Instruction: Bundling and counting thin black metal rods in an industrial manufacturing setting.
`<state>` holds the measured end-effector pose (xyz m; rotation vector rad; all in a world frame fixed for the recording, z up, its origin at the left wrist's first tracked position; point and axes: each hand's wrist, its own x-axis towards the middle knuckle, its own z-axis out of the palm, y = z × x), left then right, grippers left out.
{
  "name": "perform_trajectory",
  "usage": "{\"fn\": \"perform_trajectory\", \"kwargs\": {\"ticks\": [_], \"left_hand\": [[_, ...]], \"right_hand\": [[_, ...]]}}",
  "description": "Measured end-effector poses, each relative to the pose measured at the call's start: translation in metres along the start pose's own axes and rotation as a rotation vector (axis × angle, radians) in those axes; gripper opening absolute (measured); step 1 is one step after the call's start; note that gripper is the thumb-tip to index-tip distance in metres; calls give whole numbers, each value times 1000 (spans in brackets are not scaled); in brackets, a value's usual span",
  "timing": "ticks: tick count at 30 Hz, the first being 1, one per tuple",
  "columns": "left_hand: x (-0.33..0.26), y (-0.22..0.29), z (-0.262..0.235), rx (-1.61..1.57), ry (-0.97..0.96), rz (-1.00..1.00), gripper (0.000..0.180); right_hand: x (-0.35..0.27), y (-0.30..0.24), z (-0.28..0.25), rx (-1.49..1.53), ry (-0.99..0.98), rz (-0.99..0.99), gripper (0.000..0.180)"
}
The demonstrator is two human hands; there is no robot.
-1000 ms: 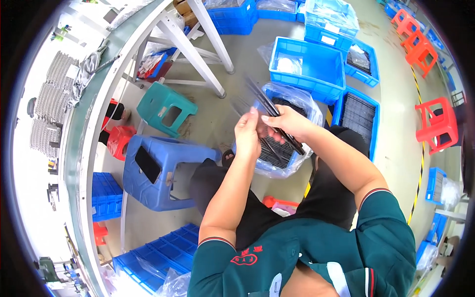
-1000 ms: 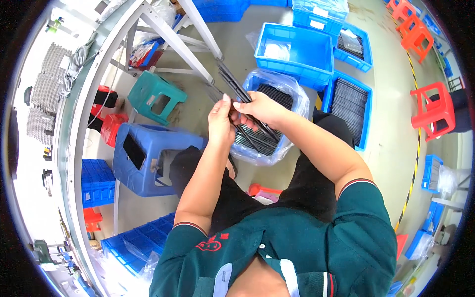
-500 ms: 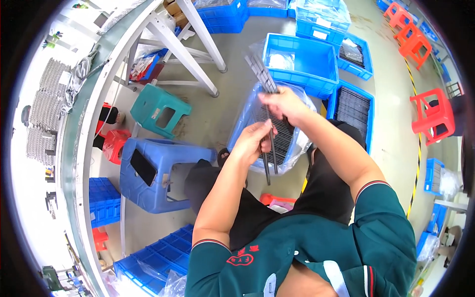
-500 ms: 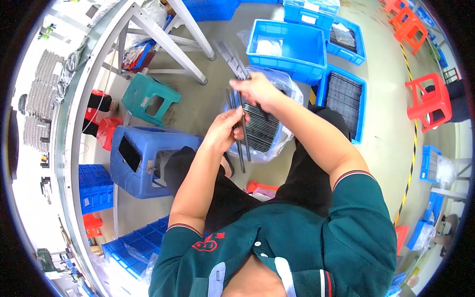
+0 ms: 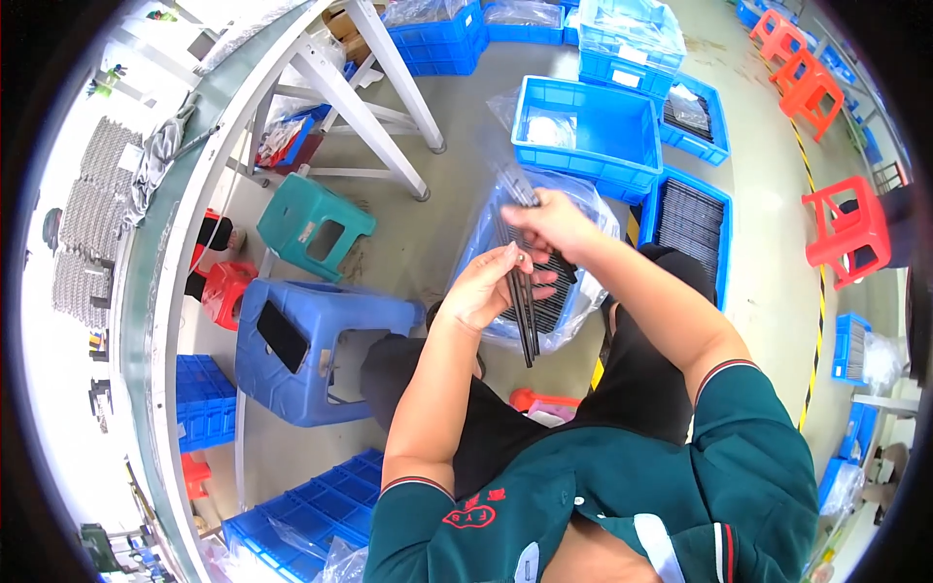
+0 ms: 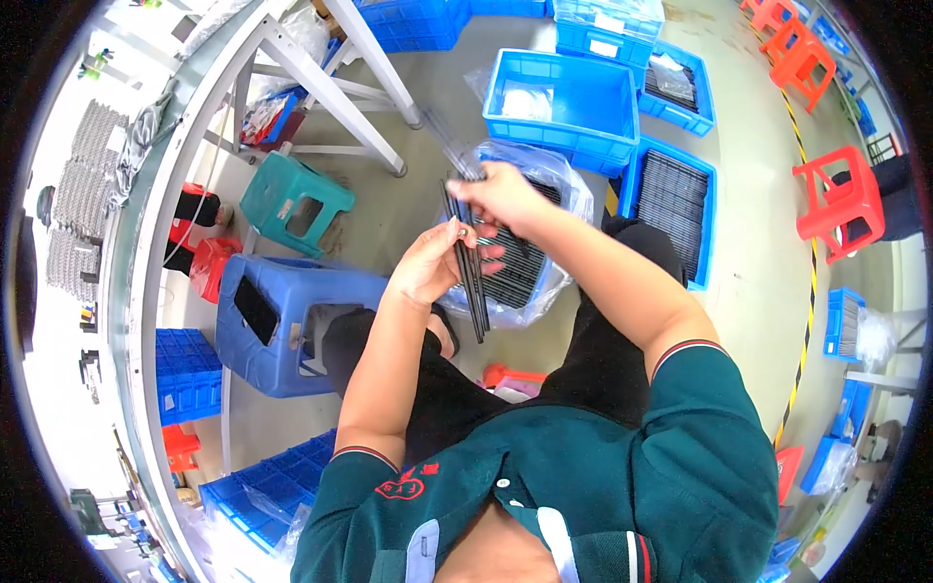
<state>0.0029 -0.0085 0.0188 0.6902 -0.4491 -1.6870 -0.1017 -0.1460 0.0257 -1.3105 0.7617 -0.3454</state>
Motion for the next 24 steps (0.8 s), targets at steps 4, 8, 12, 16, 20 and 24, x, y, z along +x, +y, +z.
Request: {"fn": "perform_trajectory", "kwargs": {"ticks": [4,8,12,16,20,24], "left_hand": [[4,-9,-8,0,102,-1,28],[-1,-1,-15,-77,198,54,31],[-3,16,-19,-128,450,336,33],[-6,29,-38,-233,587,538,30],[-2,35,-36,-290,665,580,29],[2,33,-35,-329,660,587,29]], "right_hand": [[3,7,15,-345,-31,-37,37],[1,-4,19,-473,-31,-160,38],[-15,-13,12,-436,-47,-109,27],[-29,-14,15,-294,-216,23,28],[-42,-25,20,-416,-228,12,27],[-43,-24,22,-498,-233,-25,29]]}}
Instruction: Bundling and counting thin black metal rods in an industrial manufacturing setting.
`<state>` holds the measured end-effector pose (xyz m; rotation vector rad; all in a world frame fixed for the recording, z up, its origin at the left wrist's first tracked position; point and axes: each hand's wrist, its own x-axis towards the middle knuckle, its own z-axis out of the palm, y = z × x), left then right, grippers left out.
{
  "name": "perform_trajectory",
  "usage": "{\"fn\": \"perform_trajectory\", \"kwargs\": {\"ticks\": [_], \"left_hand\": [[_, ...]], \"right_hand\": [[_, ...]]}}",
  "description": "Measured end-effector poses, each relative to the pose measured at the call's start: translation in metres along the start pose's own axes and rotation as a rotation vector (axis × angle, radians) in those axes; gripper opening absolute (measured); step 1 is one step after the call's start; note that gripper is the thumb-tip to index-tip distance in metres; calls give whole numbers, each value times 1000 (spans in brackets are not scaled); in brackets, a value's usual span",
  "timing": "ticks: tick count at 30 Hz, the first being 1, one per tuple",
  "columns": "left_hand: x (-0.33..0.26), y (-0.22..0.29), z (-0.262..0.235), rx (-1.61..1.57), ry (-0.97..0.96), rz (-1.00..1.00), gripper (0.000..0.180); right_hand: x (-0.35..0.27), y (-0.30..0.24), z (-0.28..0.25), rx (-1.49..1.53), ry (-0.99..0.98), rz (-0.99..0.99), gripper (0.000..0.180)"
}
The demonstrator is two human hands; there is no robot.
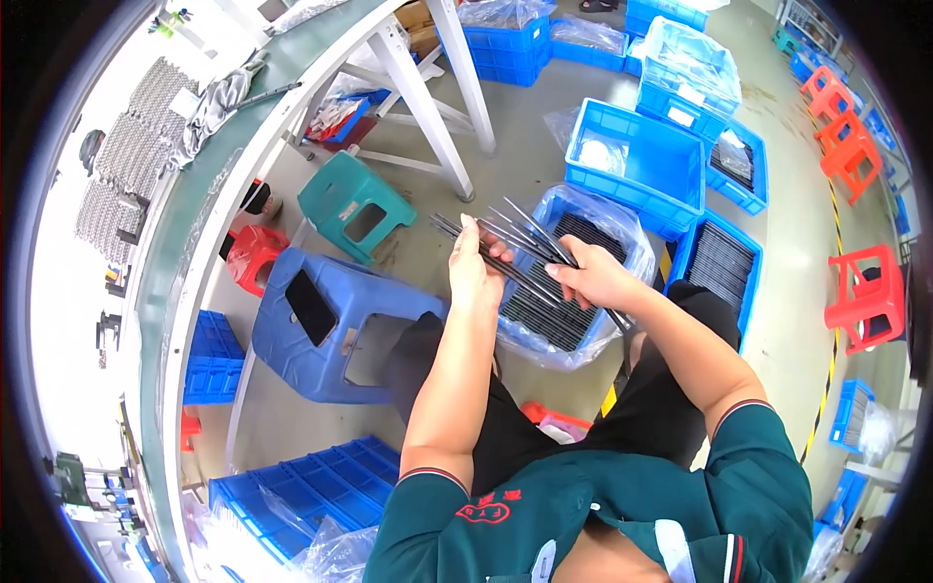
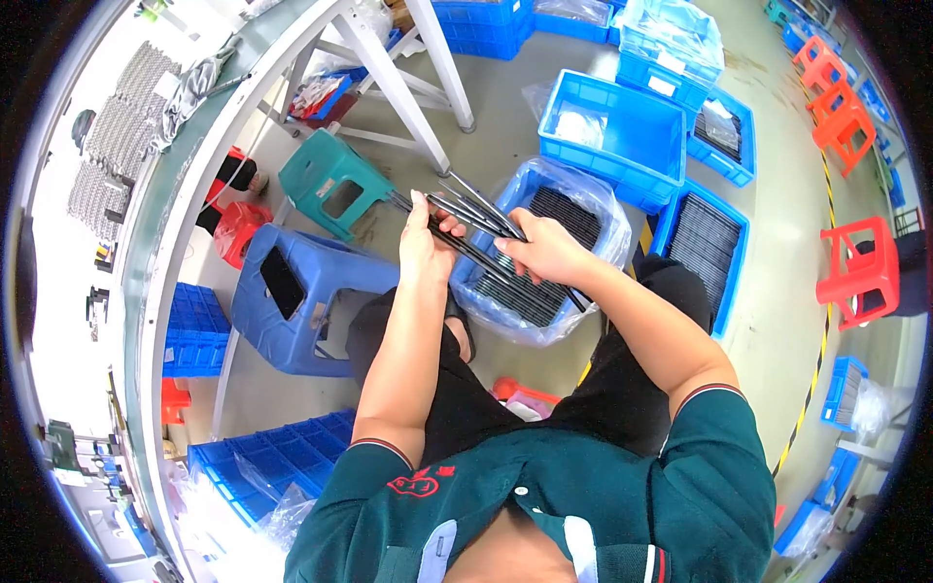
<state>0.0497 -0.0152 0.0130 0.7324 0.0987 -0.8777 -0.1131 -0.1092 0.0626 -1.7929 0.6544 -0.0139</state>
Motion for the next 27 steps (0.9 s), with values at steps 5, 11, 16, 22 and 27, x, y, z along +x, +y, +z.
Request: {"fn": "perform_trajectory", "kwargs": {"ticks": [5,11,16,22,27], "left_hand": [[-1,0,1,26,-24,33,29],[-6,-5,6,72,-40,45,29],[-6,-12,10,186,-54,71,28],[-6,-29,13,338,-97,123,27],[-22,-61,18,460,-138,75,30]], "right_hand": [[8,16,4,-278,126,-86,33],[2,10,0,-85,79,39,34],[6,13,-6,179,26,121,26],[9,17,-5,449,-21,114,20],[20,19,3,613,47,115,19]]}}
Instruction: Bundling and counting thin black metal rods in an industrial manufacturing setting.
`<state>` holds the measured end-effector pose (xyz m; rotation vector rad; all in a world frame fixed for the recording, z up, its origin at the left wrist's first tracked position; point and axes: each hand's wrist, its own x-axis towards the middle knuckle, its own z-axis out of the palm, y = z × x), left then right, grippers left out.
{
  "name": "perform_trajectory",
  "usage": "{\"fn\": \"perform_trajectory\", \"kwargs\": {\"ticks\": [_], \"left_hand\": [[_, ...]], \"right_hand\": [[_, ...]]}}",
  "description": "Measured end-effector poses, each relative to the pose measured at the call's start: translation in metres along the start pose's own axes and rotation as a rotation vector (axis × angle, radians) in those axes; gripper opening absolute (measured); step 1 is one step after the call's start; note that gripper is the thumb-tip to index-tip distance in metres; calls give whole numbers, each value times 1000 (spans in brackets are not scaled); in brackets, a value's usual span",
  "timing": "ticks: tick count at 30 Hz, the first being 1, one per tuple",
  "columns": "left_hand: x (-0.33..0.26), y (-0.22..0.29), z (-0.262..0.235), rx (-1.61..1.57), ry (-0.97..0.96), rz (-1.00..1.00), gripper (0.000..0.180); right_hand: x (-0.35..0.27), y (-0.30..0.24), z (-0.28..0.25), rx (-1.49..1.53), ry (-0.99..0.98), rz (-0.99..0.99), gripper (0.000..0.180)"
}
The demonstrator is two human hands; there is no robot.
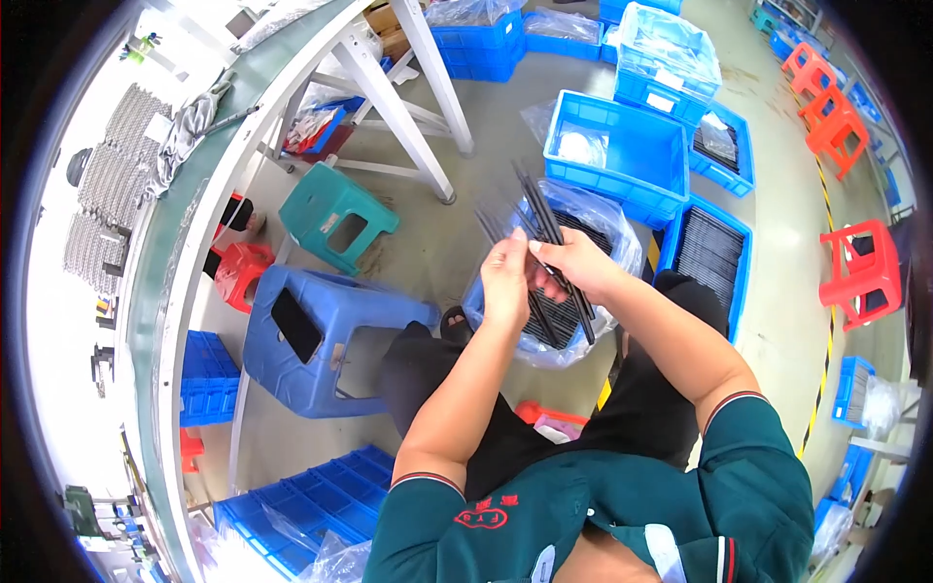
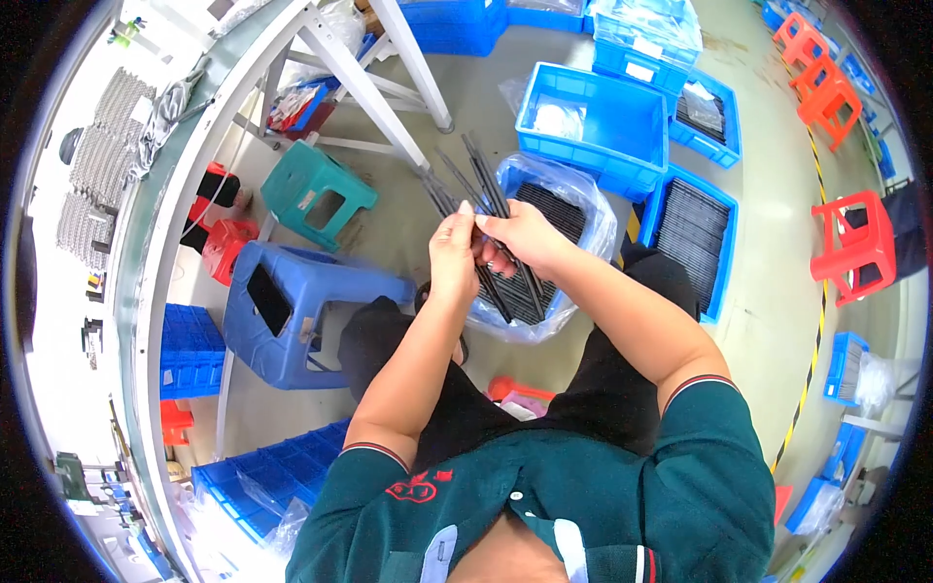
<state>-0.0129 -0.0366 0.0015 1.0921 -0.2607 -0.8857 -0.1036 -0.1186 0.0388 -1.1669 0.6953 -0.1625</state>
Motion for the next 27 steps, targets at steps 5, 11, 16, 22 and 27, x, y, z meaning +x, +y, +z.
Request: {"fn": "perform_trajectory", "kwargs": {"ticks": [5,11,16,22,27], "left_hand": [[9,20,-12,-139,-43,-76,31],[-9,16,-10,-34,-340,-410,33],[-19,13,-12,129,-500,-557,34],[-19,22,-26,47,-657,-615,35],[-8,27,-28,-57,-505,-535,34]], "right_hand": [[12,0,-11,-306,206,-276,15],[11,-8,-20,218,-16,-23,21],[21,-15,-30,74,272,-157,27],[45,-50,-115,377,501,-399,26],[23,-23,-56,39,257,-191,31]]}}
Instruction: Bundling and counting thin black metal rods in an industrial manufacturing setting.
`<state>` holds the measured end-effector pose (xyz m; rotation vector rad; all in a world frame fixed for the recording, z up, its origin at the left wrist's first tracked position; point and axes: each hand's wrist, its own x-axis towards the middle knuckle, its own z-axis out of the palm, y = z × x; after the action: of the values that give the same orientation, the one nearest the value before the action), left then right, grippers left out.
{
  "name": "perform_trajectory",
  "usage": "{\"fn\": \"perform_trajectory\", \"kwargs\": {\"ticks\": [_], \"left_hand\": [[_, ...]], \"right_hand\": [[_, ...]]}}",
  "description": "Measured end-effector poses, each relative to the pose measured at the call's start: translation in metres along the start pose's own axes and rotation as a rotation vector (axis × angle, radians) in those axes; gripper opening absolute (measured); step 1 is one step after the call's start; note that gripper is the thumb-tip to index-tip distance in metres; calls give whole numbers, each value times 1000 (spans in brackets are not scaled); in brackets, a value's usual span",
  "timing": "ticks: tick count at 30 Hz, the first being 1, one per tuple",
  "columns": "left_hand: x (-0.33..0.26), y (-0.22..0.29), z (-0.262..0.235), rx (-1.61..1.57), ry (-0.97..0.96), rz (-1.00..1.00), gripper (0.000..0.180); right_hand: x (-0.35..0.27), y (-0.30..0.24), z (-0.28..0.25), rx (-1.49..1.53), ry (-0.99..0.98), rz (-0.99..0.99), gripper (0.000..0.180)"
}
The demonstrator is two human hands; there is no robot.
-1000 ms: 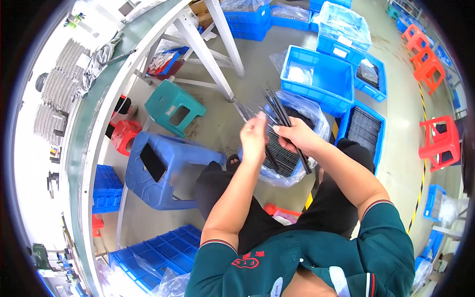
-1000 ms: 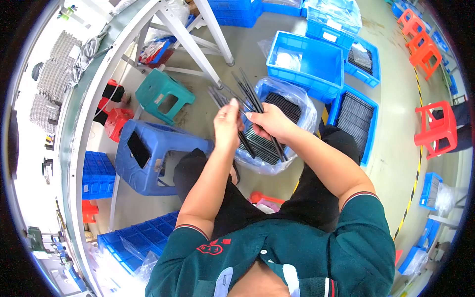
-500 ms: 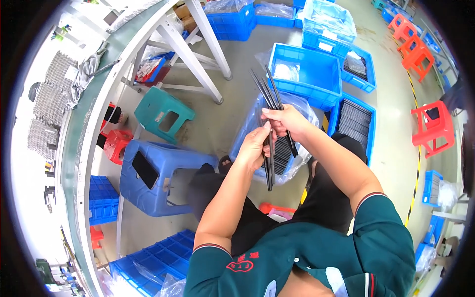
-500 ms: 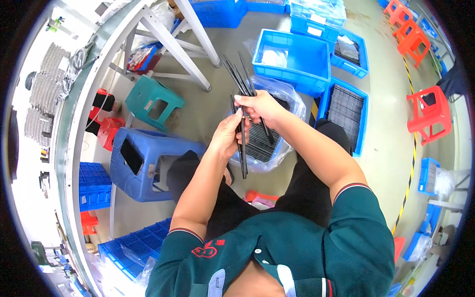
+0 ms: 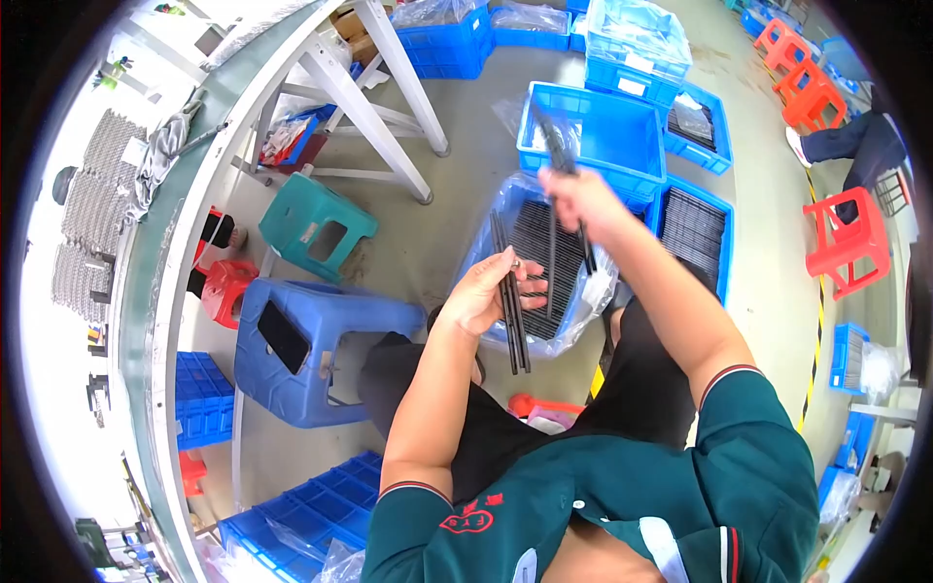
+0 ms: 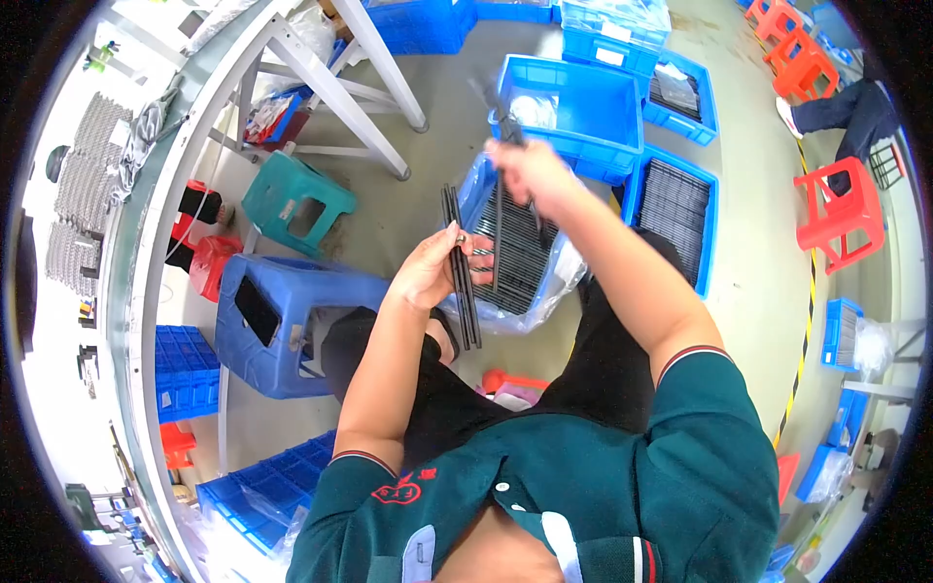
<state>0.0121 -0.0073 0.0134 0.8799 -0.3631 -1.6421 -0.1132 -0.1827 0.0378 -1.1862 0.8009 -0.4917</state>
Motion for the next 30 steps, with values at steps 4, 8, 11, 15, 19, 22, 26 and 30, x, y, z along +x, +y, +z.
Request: {"fn": "perform_trajectory", "kwargs": {"ticks": [4,8,11,15,19,22,26,30], "left_hand": [[6,0,0,-66,-118,49,32],[4,-4,-2,-37,-81,15,32],[1,3,1,-44,-60,18,36],[0,12,-10,-100,212,211,35],[-2,29,-22,-274,511,418,31],[2,38,-28,-312,550,524,31],[3,33,-25,-356,561,529,33],[5,29,-24,-384,526,530,36]], "right_hand": [[-23,13,37,-294,-234,64,22],[-18,22,42,-453,-293,21,20],[-12,24,46,-508,-255,-61,29],[-21,13,51,-572,-169,-86,34],[-37,9,44,-483,-277,20,21],[-39,4,42,-337,-360,99,18],[-42,11,45,-317,-345,126,20],[-40,18,42,-294,-341,115,23]]}}
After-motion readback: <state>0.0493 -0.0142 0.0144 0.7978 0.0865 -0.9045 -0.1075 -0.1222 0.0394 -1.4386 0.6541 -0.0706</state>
